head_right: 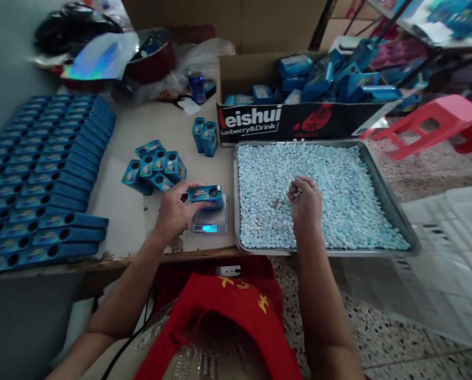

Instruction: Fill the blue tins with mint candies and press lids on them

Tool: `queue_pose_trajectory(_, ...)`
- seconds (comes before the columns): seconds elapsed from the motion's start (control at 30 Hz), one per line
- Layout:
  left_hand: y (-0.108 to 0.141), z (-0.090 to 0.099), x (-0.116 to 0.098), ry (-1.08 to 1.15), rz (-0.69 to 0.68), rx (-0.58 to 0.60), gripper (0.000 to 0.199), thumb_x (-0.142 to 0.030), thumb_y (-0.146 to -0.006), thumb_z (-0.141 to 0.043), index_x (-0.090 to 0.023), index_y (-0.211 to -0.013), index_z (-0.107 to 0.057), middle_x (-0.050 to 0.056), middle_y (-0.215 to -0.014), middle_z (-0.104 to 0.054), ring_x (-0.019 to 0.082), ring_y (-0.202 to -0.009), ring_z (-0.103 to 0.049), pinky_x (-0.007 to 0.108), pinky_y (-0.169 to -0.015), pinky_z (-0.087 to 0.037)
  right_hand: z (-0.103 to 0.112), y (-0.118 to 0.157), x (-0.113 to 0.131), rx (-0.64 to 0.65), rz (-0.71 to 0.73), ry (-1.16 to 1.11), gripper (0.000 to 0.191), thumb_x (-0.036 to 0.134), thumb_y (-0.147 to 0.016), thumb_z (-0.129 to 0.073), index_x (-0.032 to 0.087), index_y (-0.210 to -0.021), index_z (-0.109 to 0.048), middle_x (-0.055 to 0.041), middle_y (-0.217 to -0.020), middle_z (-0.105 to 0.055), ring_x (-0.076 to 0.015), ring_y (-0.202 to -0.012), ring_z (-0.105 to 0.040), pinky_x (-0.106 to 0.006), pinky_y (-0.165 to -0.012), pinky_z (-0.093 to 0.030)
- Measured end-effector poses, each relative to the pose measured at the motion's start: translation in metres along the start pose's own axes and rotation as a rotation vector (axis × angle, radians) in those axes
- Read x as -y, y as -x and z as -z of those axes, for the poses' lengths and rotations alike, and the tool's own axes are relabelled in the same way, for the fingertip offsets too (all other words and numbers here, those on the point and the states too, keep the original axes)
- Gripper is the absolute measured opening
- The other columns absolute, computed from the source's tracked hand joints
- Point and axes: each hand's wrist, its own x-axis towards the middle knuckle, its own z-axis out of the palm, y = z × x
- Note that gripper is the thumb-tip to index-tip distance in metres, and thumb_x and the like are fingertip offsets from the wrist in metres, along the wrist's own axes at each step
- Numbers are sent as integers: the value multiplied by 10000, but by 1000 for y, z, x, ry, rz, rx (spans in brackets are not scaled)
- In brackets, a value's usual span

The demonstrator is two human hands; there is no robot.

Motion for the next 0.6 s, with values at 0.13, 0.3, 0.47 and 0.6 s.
queue_pose_trajectory(0.13,15,3,8,5,37,40,399,-110,-860,-938,-203,-1216,-785,58,-1172,-810,244,-1119,-783,367,-1040,-621,3,0,-8,-4,20,143,218,14,-753,-683,228,-796,-666,46,-662,-619,-73,-535,-515,-128,-452,-402)
queue_pose_trajectory(0.3,19,3,7,-10,-8,104,465,-111,-831,-970,-197,-1243,-775,72,-1208,-813,255,-1175,-786,396,-1084,-623,17,-12,-11,65,61,158,207,45,-714,-746,216,-788,-655,-4,-738,-702,-95,-603,-620,-142,-486,-487)
queue_pose_trajectory(0.47,29,15,7,-106,-85,14,591,-178,-840,-993,-207,-1366,-727,116,-1345,-785,291,-1315,-742,475,-1185,-583,30,-13,-10,137,43,240,240,118,-681,-848,217,-811,-672,-46,-873,-777,-111,-677,-684,-140,-473,-500)
queue_pose_trajectory(0.6,37,31,10,-163,-36,-47,413,-217,-919,-930,-219,-1296,-763,102,-1308,-801,277,-1271,-757,451,-1167,-592,27,-2,-8,170,26,323,266,228,-685,-900,222,-900,-742,-67,-937,-829,-122,-688,-709,-160,-470,-504)
